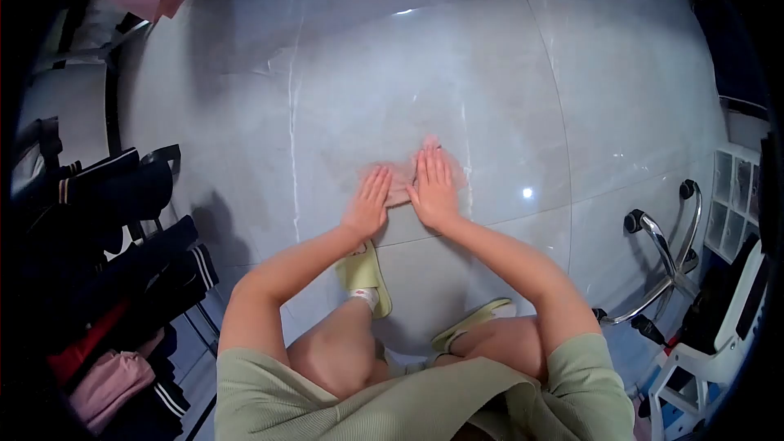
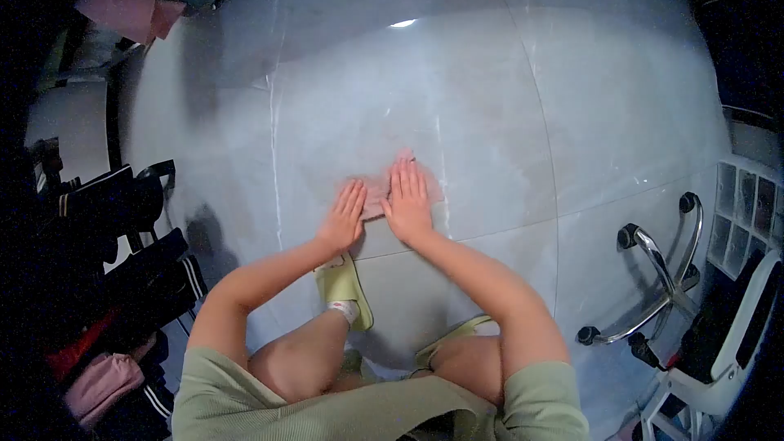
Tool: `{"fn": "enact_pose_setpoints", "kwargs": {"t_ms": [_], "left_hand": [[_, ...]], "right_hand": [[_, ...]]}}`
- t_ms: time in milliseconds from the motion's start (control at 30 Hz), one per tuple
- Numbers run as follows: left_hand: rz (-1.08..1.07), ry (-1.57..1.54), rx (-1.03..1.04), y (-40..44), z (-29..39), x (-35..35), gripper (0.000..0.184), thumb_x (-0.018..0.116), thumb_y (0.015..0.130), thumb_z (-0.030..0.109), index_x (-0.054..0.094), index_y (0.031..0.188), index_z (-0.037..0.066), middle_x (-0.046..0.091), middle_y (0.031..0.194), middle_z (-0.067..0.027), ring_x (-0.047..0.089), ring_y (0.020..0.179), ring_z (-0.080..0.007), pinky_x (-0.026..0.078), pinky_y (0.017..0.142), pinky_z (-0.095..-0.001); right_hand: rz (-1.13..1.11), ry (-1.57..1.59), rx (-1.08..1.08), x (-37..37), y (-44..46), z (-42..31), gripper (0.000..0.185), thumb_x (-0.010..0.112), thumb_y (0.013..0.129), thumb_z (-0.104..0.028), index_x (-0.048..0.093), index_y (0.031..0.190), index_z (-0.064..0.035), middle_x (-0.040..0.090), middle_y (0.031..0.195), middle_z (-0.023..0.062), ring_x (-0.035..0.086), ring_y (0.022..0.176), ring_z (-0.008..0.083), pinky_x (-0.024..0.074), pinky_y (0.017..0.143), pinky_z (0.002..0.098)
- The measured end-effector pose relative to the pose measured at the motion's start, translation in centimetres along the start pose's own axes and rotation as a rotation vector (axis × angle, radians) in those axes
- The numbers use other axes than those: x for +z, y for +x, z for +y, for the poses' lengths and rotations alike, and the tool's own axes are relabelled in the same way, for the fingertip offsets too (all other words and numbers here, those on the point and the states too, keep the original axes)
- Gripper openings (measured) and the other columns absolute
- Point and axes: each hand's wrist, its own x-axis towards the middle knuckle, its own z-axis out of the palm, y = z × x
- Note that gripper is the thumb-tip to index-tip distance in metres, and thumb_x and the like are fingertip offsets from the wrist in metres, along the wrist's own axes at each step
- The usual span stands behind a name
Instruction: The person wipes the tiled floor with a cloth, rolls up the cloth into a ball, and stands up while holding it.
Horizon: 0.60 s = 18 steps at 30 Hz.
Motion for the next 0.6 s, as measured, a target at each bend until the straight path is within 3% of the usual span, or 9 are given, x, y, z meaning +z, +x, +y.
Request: {"fn": "enact_pose_setpoints", "kwargs": {"t_ms": [200, 333, 433, 600], "left_hand": [[0.184, 0.043, -0.162, 1.6, 0.2, 0.3, 0.073, 0.047, 0.08, 0.022, 0.021, 0.141, -0.01, 0.021, 0.149, -0.023, 0.018, 0.14, -0.034, 0.015, 0.115, -0.0439], [0.247, 0.069, -0.075, 3.8, -0.9, 0.0, 0.068, 0.045, 0.083, 0.022, 0.025, 0.139, -0.011, 0.024, 0.147, -0.0242, 0.02, 0.139, -0.0356, 0.015, 0.114, -0.0453], [0.273, 0.034, 0.034, 6.1, -2.4, -0.8, 0.064, 0.043, 0.083, 0.02, 0.028, 0.137, -0.012, 0.026, 0.146, -0.0246, 0.021, 0.138, -0.0363, 0.016, 0.114, -0.0459], [0.335, 0.03, 0.142, 11.1, -5.5, -2.9, 0.059, 0.038, 0.088, 0.021, 0.028, 0.137, -0.012, 0.025, 0.146, -0.0262, 0.021, 0.138, -0.0363, 0.017, 0.114, -0.0451]], "right_hand": [[0.178, -0.113, 0.302, 2.7, 1.0, -4.5, 0.069, 0.046, 0.091, -0.034, 0.022, 0.142, 0.0048, 0.019, 0.15, 0.0195, 0.013, 0.141, 0.0349, 0.0113, 0.113, 0.0479], [0.179, -0.182, 0.397, 3.5, 2.2, -5.1, 0.065, 0.047, 0.09, -0.031, 0.028, 0.14, 0.0058, 0.02, 0.151, 0.0189, 0.014, 0.141, 0.0342, 0.0116, 0.113, 0.0475], [0.079, -0.225, 0.306, 2.2, 4.2, -4.2, 0.06, 0.046, 0.09, -0.029, 0.033, 0.137, 0.0062, 0.02, 0.151, 0.0184, 0.015, 0.141, 0.0327, 0.0123, 0.114, 0.0464], [0.264, -0.171, 0.225, 0.6, 9.6, -3.1, 0.056, 0.047, 0.087, -0.018, 0.035, 0.133, 0.011, 0.021, 0.149, 0.021, 0.017, 0.14, 0.0354, 0.0151, 0.113, 0.0483]]}}
